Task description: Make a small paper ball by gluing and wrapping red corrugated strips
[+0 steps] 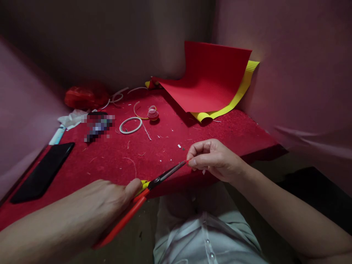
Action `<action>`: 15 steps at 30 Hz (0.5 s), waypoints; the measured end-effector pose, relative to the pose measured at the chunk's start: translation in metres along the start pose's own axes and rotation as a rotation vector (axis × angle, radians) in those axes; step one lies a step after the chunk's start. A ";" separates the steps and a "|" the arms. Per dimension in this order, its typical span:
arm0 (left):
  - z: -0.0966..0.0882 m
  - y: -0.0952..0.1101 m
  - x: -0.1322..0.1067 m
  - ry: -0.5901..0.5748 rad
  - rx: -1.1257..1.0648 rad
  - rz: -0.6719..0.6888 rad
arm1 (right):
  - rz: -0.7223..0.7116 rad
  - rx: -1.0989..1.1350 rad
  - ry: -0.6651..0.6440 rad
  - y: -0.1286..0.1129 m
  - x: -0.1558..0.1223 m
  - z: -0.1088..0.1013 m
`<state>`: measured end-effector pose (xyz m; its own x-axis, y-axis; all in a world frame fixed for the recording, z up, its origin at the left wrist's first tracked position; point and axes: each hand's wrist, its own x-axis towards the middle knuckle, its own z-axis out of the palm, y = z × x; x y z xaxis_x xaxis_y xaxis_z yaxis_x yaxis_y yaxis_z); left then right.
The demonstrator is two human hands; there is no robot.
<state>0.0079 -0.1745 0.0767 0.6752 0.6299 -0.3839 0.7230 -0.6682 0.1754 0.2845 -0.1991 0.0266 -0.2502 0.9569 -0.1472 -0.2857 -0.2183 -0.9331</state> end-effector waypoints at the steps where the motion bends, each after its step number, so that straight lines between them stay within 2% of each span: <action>1: -0.002 0.002 0.000 -0.053 0.005 -0.002 | 0.004 -0.018 -0.006 -0.001 0.000 -0.001; 3: -0.005 0.005 0.001 -0.132 0.025 -0.001 | 0.017 -0.053 -0.020 -0.001 0.000 -0.002; 7: -0.007 0.007 0.002 -0.111 0.045 0.033 | 0.035 -0.109 -0.071 -0.001 0.000 -0.006; 15: -0.009 0.009 0.002 -0.175 0.067 0.000 | 0.059 -0.157 -0.152 -0.005 0.000 -0.010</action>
<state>0.0171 -0.1754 0.0853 0.6352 0.5551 -0.5370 0.7076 -0.6969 0.1167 0.2955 -0.1956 0.0275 -0.4020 0.9010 -0.1629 -0.1223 -0.2292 -0.9657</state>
